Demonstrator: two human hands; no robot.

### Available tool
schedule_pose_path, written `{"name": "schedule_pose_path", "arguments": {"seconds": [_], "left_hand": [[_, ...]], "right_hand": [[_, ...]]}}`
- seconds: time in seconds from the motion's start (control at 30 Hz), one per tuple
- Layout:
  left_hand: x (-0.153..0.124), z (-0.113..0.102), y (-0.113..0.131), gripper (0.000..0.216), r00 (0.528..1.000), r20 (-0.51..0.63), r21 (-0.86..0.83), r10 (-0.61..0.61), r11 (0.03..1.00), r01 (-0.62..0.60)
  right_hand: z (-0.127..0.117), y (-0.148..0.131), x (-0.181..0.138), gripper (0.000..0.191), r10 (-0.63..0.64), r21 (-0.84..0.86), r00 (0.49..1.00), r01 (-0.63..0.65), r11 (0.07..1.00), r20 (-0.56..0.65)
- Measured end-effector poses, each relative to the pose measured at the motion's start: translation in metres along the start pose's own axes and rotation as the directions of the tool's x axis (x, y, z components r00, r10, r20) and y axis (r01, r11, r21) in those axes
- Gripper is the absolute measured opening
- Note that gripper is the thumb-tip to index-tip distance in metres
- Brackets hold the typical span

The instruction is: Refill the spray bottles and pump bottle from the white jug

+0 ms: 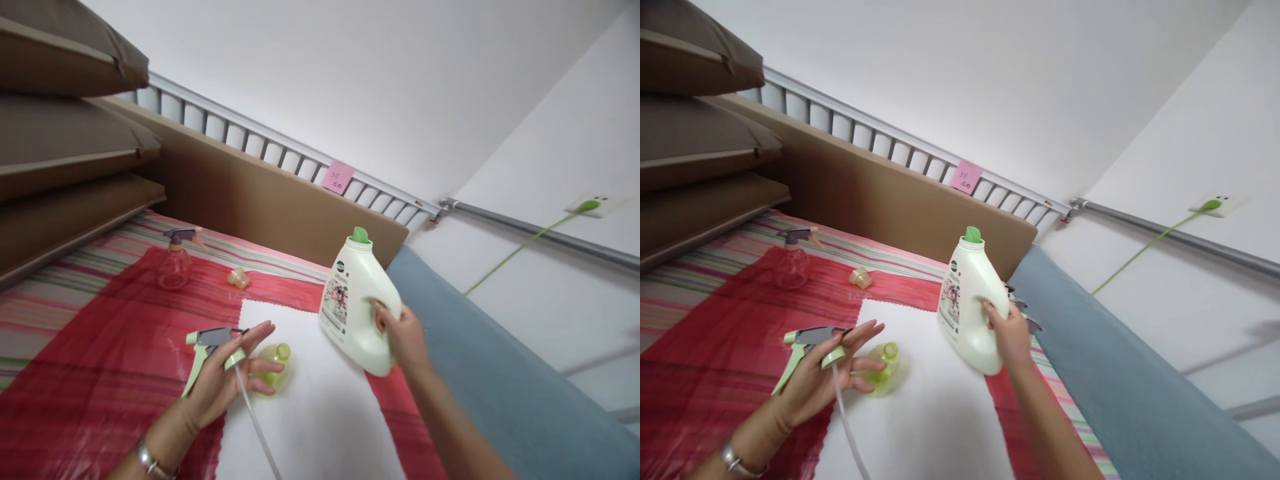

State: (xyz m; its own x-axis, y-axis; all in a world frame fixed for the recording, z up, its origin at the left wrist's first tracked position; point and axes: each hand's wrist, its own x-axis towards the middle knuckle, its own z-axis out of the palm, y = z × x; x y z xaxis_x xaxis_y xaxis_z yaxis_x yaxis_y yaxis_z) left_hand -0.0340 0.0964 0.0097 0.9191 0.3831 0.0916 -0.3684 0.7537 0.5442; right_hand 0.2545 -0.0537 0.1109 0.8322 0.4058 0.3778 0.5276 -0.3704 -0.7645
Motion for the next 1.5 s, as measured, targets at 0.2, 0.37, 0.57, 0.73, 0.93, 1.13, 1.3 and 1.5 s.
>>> {"name": "schedule_pose_path", "arguments": {"seconds": [0.2,0.37,0.57,0.73,0.93,1.13,1.3,1.5], "left_hand": [[-0.001,0.004,-0.003,0.042,1.000,-0.005,-0.028,-0.021,0.999,0.020],[-0.003,0.001,-0.011,0.040,0.999,-0.010,-0.031,-0.031,0.999,0.031],[-0.002,-0.002,-0.014,0.040,0.999,0.009,-0.026,-0.036,0.999,0.037],[-0.002,-0.002,-0.013,0.040,0.999,0.015,-0.026,-0.039,0.999,0.039],[0.001,-0.005,-0.020,0.041,0.999,0.018,-0.037,-0.039,0.999,0.040],[0.004,-0.006,-0.028,0.040,0.999,0.030,-0.068,-0.012,0.998,0.014],[0.005,-0.009,-0.029,0.041,0.999,0.043,-0.067,-0.018,0.998,0.021],[0.006,-0.013,-0.032,0.042,0.998,0.057,-0.053,-0.010,0.999,0.013]], "right_hand": [[-0.074,-0.031,-0.020,0.039,0.000,-0.373,0.949,0.124,0.920,0.316],[-0.089,-0.037,-0.045,0.043,0.094,-0.499,0.837,0.227,0.836,0.539],[-0.089,-0.044,-0.065,0.037,0.007,-0.468,0.739,0.419,0.778,0.673],[-0.085,-0.057,-0.066,0.036,-0.009,-0.491,0.704,0.504,0.711,0.710],[-0.077,-0.060,-0.061,0.035,-0.005,-0.515,0.688,0.548,0.660,0.726],[-0.073,-0.054,-0.057,0.036,-0.011,-0.519,0.669,0.587,0.621,0.743],[-0.074,-0.058,-0.053,0.040,0.002,-0.539,0.659,0.614,0.577,0.752],[-0.075,-0.069,-0.048,0.042,-0.005,-0.571,0.656,0.660,0.487,0.755]]}}
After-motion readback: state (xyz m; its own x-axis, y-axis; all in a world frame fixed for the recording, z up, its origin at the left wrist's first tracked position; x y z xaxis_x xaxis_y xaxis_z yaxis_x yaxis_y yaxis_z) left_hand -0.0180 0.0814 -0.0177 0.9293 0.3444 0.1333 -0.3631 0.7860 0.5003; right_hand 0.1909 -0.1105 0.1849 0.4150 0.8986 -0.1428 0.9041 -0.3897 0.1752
